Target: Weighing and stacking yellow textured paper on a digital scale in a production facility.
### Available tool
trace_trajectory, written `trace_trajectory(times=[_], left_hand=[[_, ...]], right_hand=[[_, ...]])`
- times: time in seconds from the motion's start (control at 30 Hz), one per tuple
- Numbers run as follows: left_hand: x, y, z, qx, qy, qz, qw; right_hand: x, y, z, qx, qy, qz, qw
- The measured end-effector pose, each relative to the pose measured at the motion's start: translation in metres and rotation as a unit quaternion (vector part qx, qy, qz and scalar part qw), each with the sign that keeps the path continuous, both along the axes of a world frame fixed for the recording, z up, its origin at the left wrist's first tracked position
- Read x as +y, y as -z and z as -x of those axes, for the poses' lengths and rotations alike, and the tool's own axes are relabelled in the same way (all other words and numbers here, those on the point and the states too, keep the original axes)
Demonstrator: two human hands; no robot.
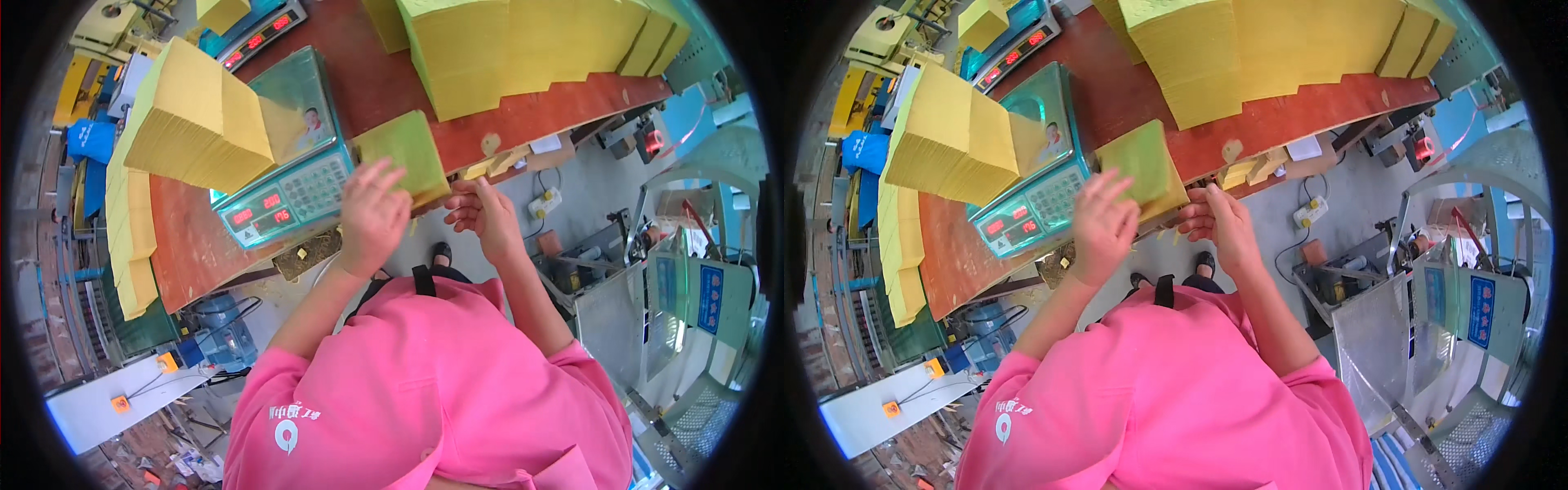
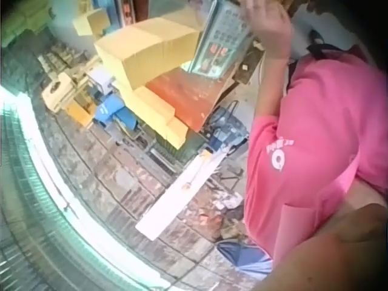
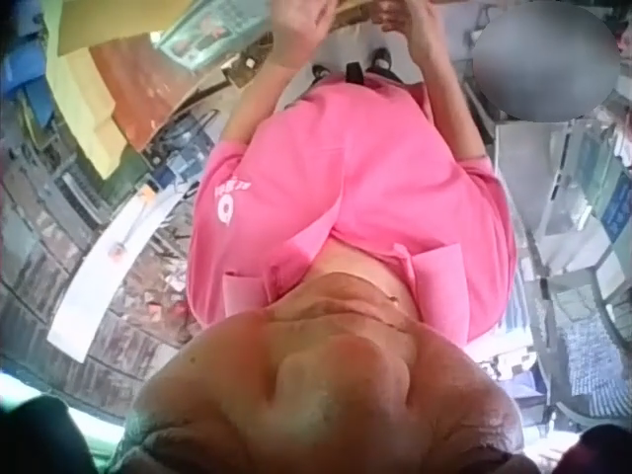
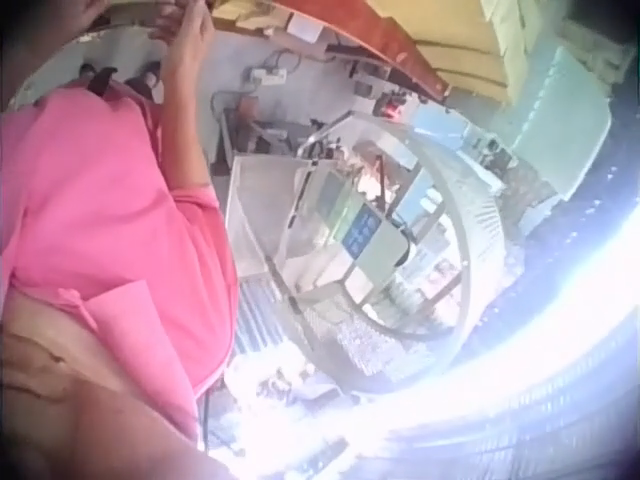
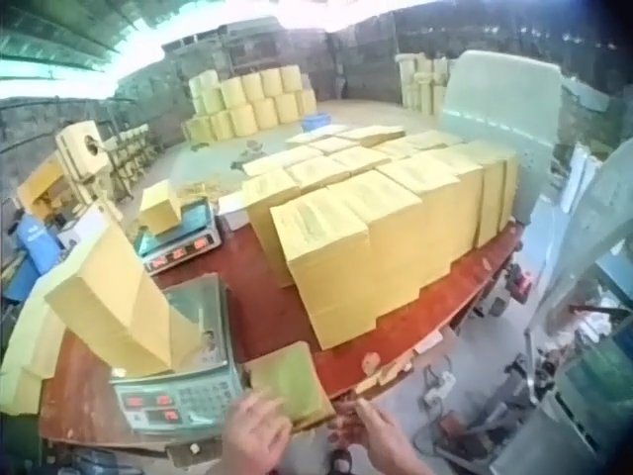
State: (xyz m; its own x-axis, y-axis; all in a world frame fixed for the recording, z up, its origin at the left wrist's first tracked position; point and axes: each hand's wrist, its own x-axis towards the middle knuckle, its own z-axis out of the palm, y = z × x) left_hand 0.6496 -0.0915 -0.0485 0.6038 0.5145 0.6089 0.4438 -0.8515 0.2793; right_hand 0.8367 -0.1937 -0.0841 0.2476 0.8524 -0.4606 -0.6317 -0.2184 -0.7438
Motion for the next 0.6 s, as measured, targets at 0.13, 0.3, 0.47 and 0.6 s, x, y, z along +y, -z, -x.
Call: trace_trajectory(times=[0.13,0.3,0.47,0.6], left_hand=[[-0.034,0.020,0.015,0.053,0.086,0.010,0.995],[-0.029,0.011,0.042,-0.129,-0.092,0.203,0.966],[-0.004,-0.086,0.102,-0.299,0.056,0.696,0.651],[0.050,-0.167,0.161,-0.328,-0.014,0.514,0.793]], right_hand=[[0.017,-0.015,0.017,-0.132,-0.123,-0.017,0.983],[-0.001,-0.052,0.035,-0.295,-0.068,-0.095,0.948],[0.013,-0.144,0.080,-0.307,-0.030,-0.172,0.935],[0.091,-0.213,0.112,-0.448,-0.084,-0.238,0.858]])
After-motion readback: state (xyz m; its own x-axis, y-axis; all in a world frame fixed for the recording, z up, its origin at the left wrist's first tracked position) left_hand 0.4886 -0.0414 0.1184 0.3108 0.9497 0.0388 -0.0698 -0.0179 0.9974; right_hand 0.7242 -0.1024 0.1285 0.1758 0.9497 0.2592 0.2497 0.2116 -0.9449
